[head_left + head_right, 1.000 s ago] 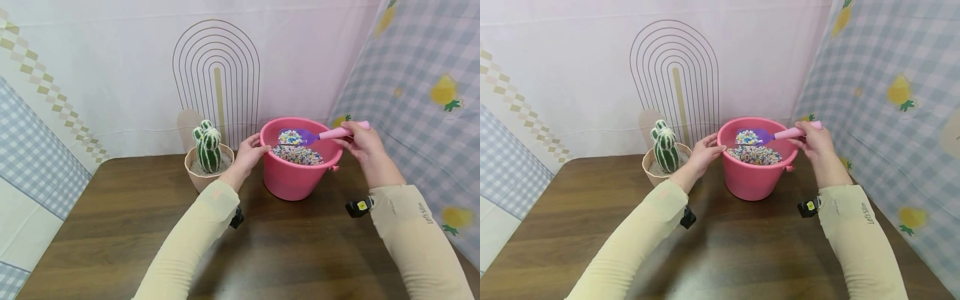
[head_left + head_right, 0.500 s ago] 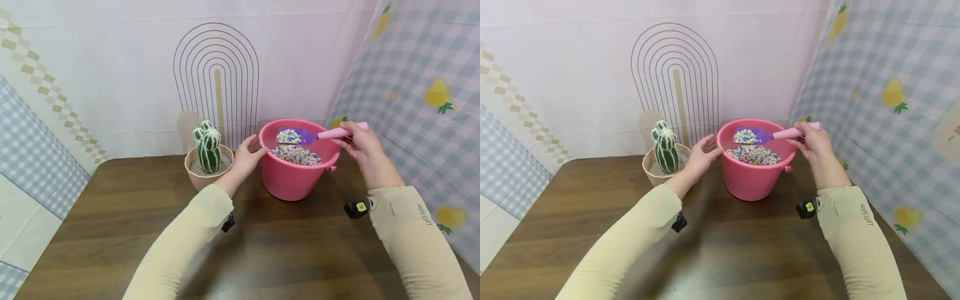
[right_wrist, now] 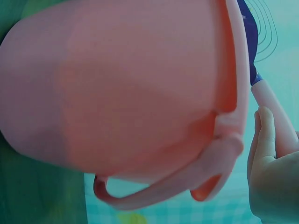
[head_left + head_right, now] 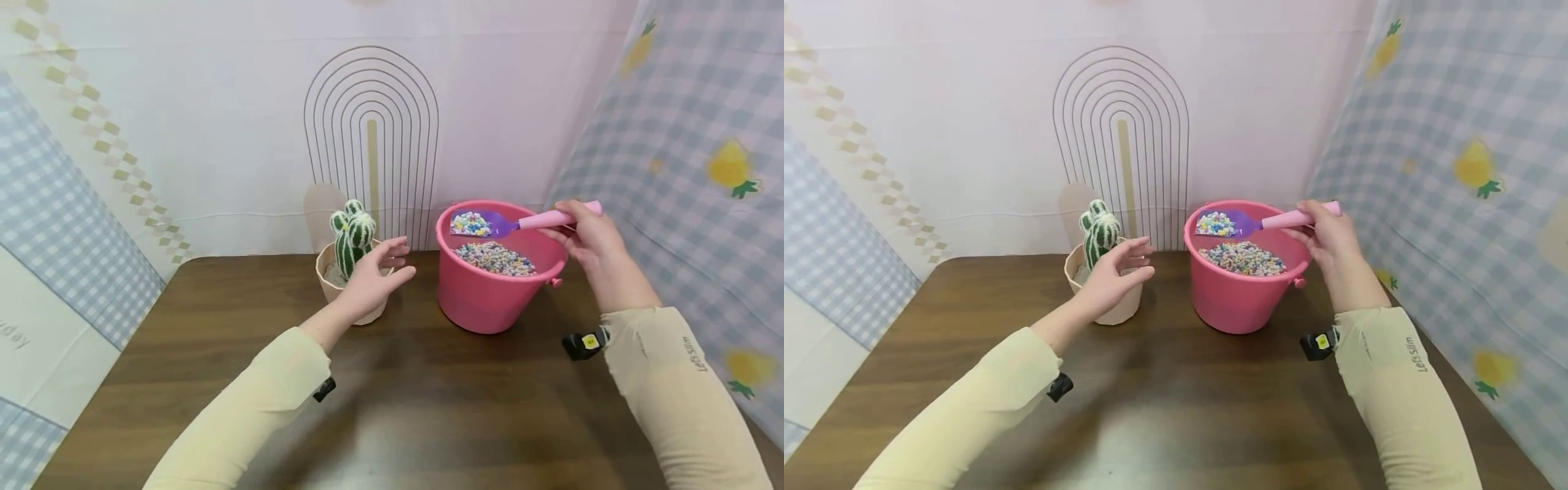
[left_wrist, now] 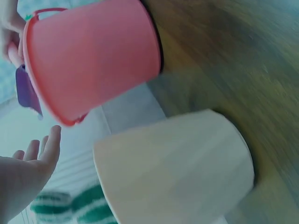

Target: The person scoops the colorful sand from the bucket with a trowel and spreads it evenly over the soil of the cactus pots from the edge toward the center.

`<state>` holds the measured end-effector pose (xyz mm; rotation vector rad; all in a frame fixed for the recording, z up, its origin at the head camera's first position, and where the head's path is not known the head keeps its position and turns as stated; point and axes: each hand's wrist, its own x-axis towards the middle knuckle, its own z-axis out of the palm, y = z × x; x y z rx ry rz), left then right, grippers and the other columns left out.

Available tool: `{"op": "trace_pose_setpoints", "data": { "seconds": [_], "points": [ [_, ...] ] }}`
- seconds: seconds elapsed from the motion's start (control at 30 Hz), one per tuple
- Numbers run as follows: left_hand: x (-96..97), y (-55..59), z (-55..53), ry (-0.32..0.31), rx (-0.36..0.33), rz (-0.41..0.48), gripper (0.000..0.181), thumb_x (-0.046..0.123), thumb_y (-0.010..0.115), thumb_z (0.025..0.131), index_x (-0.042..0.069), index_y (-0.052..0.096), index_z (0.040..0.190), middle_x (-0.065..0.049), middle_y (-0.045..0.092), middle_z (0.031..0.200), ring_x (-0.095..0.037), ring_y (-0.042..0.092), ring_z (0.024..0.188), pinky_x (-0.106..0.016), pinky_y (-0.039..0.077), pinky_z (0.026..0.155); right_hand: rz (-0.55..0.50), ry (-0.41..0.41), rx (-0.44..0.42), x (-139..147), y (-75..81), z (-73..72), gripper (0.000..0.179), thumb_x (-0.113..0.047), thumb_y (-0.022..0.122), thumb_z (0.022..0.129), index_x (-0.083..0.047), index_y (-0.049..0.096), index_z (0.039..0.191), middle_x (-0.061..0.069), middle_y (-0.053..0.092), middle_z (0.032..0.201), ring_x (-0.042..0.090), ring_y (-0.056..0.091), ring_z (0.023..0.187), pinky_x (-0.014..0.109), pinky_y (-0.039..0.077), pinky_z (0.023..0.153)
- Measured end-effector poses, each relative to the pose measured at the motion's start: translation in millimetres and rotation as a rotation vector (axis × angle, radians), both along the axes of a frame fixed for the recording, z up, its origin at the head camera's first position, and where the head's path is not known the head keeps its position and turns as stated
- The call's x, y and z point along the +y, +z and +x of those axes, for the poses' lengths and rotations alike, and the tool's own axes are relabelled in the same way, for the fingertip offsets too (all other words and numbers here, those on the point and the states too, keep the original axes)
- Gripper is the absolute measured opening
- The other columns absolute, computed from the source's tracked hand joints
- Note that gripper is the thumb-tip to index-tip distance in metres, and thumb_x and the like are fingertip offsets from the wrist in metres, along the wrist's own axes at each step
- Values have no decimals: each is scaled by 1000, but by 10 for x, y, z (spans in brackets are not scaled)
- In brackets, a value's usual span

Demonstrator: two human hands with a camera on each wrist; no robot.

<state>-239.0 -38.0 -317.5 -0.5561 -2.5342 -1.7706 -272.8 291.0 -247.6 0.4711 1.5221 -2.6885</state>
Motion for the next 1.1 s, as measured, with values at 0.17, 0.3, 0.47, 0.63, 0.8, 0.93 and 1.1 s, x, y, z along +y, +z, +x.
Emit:
{"op": "trace_pose_setpoints", "data": {
  "seconds": [0.17, 0.3, 0.47, 0.63, 0.8, 0.93, 1.1],
  "points": [
    [-218, 39, 50, 36, 15, 10, 52, 21, 62, 89, 11, 44, 137, -11, 54, 134, -26, 53, 120, -38, 49, 97, -9, 6, -19, -84, 21, -42, 31, -10, 73, 80, -11, 49, 100, 3, 62, 81, 19, 70, 69, 30, 59, 65],
    [-347, 42, 42, 56, 22, 22, 52, 20, 61, 90, 7, 43, 138, -15, 53, 134, -27, 54, 120, -41, 49, 96, -32, 13, -15, -108, 34, -84, 30, -8, 72, 80, -10, 50, 99, 4, 62, 78, 19, 69, 68, 32, 59, 65],
    [-488, 53, 7, 95, 3, 21, 53, 23, 61, 90, 11, 42, 139, -11, 53, 135, -26, 53, 122, -43, 49, 95, -63, 24, 28, -115, 29, -113, 18, -3, 65, 84, -7, 49, 92, 6, 60, 73, 19, 67, 66, 35, 59, 60],
    [-635, 52, -61, 144, 5, 17, 57, 25, 61, 90, 8, 40, 140, -12, 52, 137, -28, 51, 124, -45, 46, 100, -35, 31, 38, -171, 21, -129, 24, -3, 66, 83, -8, 47, 96, 6, 59, 75, 17, 66, 66, 34, 59, 59],
    [-781, 17, -141, 190, -22, 38, 57, 23, 61, 91, 6, 38, 141, -16, 49, 138, -30, 48, 126, -43, 42, 105, -41, 53, 54, -247, 3, -148, 23, -2, 65, 84, -8, 46, 95, 5, 58, 76, 17, 65, 66, 35, 59, 58],
    [-858, -31, -200, 234, -52, 57, 60, 22, 61, 91, 5, 35, 142, -18, 46, 140, -32, 45, 129, -43, 40, 106, -54, 68, 64, -312, -10, -164, 18, 0, 62, 85, -6, 47, 93, 6, 58, 76, 18, 65, 66, 35, 58, 57],
    [-907, -162, -288, 290, -119, 3, 66, 26, 61, 90, 4, 31, 144, -20, 39, 145, -35, 40, 132, -44, 39, 107, -49, 81, 61, -407, -31, -180, 19, 0, 62, 85, -5, 46, 96, 6, 59, 76, 17, 65, 67, 35, 59, 58]
  ]
}}
